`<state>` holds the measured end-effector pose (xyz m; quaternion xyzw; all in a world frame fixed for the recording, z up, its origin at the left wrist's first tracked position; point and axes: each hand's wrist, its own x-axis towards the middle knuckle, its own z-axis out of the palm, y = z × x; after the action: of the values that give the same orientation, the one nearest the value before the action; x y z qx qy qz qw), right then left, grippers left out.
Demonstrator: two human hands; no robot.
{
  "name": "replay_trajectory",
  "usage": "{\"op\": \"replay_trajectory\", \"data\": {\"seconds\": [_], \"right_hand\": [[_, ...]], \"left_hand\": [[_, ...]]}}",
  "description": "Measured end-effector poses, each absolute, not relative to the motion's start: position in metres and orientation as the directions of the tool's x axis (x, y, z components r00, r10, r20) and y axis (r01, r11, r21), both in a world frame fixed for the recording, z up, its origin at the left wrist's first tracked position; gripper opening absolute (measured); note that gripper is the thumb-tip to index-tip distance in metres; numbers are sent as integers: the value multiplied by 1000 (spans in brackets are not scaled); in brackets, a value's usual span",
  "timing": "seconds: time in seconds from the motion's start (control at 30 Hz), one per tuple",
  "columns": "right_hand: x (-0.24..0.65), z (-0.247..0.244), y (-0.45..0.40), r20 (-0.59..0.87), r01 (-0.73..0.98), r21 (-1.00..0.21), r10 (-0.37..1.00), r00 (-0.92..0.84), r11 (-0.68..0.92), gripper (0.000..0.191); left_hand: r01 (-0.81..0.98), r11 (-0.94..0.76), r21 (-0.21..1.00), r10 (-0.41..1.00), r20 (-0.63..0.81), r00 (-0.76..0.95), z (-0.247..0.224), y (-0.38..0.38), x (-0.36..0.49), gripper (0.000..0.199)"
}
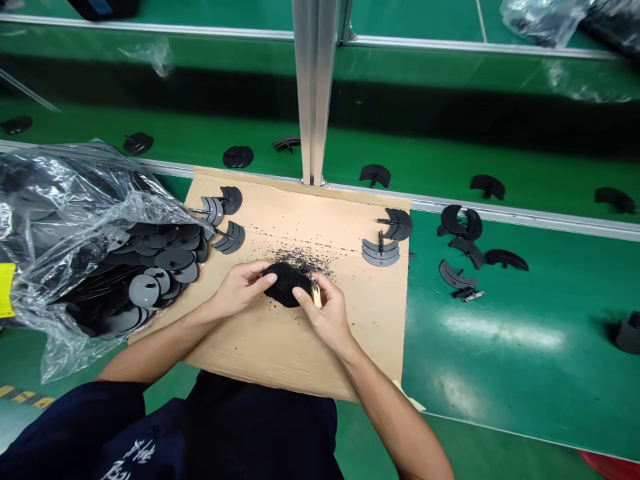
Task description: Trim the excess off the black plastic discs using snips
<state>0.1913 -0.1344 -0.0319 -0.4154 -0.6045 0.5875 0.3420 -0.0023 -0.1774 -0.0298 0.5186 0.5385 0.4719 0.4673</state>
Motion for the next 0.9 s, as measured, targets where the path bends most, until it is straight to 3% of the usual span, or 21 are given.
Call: {"op": "replay_trajectory", "data": {"seconds": [0.13,0.3,0.4,0.53,0.63,0.9], "right_hand": [[192,-29,-135,9,179,-980,916,-400,88,32],[194,-26,-134,150,244,-932,899,-412,267,23],[195,-26,-135,187,254,-912,878,-441,321,16],[195,-27,-138,207,212,-919,865,-457,332,12],[194,-27,-140,242,147,-927,849,-469,345,8],[193,-28,-141,289,91,-925,838,-463,369,6]], "left_hand": [[295,-89,951,996,93,0,-22,-179,-7,30],[521,-371,769,928,328,177,-20,-180,-11,17],[502,-430,750,901,387,195,-25,-182,-10,23],[411,-288,865,955,294,50,-27,-183,-6,32],[323,-257,911,965,259,36,-26,-183,-4,30],[281,-302,911,952,303,43,-25,-183,-2,31]]}}
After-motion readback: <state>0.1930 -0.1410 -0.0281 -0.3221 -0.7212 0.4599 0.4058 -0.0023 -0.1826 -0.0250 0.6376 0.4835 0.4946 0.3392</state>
